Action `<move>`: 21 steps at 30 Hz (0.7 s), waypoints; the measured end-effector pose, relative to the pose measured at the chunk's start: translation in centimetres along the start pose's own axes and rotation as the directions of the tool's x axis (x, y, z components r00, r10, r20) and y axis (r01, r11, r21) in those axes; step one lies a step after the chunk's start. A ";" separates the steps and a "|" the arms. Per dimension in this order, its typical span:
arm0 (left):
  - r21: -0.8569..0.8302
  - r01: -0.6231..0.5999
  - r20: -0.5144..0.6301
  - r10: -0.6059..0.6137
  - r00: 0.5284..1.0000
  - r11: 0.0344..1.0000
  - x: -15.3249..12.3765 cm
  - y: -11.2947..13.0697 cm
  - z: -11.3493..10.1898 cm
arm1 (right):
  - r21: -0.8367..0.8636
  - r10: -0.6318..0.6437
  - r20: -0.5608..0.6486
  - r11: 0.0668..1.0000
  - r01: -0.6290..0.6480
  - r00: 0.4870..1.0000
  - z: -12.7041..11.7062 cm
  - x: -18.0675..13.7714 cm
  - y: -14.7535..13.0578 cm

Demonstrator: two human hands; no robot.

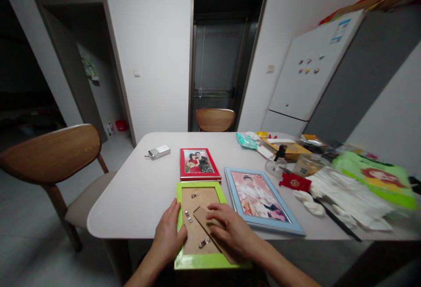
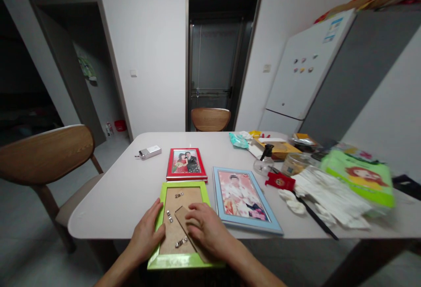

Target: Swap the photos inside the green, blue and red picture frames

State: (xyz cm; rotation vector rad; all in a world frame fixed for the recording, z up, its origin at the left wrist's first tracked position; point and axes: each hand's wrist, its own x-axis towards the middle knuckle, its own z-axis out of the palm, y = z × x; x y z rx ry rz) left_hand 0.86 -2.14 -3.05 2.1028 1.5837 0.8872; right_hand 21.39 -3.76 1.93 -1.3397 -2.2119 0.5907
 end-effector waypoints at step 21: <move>0.051 -0.022 0.031 0.020 0.999 0.998 0.0 -0.1 -0.1 | -0.374 0.156 -0.167 0.904 -0.209 0.973 -0.1 0.1 2.0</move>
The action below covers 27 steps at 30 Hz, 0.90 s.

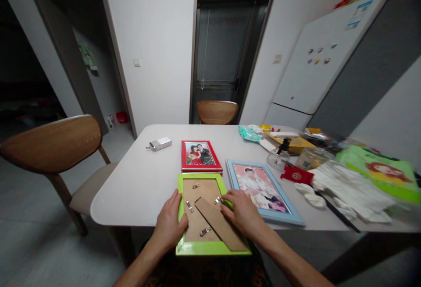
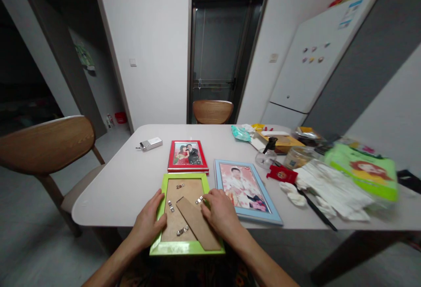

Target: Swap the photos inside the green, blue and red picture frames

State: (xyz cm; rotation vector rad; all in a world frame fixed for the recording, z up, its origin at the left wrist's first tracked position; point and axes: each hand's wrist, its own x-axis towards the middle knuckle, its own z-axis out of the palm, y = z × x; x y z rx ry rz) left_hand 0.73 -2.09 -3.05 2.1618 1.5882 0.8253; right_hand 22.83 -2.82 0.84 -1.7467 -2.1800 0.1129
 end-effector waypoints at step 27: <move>-0.317 0.107 -0.038 -0.126 0.991 0.942 0.6 1.3 -1.6 | 0.157 -0.010 0.029 0.988 0.006 1.000 -1.8 -0.3 -4.0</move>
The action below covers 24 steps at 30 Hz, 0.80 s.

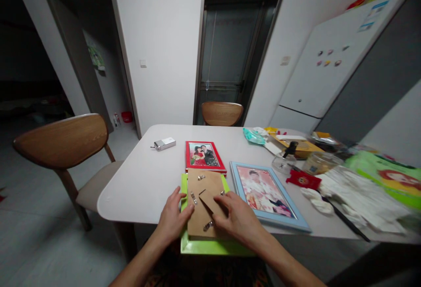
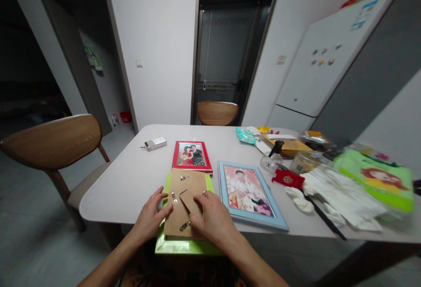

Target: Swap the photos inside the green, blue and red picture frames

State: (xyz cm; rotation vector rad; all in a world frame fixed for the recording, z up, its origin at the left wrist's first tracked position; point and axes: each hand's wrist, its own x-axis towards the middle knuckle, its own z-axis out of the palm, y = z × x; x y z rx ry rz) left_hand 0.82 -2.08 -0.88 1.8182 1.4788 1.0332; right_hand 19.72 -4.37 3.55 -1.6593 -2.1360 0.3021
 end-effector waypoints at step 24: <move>-0.057 0.323 -0.262 -0.327 0.908 0.945 1.0 -7.5 -10.5 | -0.276 0.172 -0.094 0.942 -0.191 0.981 1.7 2.0 4.4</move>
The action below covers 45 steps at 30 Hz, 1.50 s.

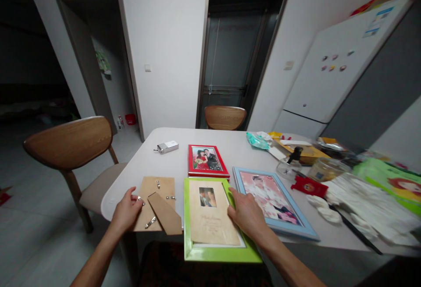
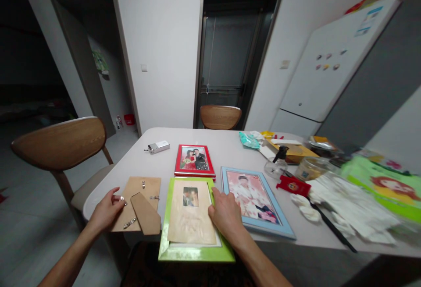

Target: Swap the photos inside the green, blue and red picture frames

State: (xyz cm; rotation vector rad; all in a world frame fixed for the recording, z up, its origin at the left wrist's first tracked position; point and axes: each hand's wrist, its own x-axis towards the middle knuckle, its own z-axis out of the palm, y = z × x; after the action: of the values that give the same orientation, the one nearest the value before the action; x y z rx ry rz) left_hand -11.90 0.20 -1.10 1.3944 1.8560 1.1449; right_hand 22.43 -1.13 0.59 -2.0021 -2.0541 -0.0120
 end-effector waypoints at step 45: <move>-0.477 0.211 0.342 -0.040 0.939 0.853 -7.2 2.8 2.6 | -0.028 0.015 0.084 1.000 -0.013 0.996 0.1 -0.2 1.1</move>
State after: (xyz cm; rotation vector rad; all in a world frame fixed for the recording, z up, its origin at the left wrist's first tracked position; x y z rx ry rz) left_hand -6.13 -5.58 -0.42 1.0563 1.2694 1.1502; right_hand 23.45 -1.26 0.22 -2.0671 -2.1014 0.0478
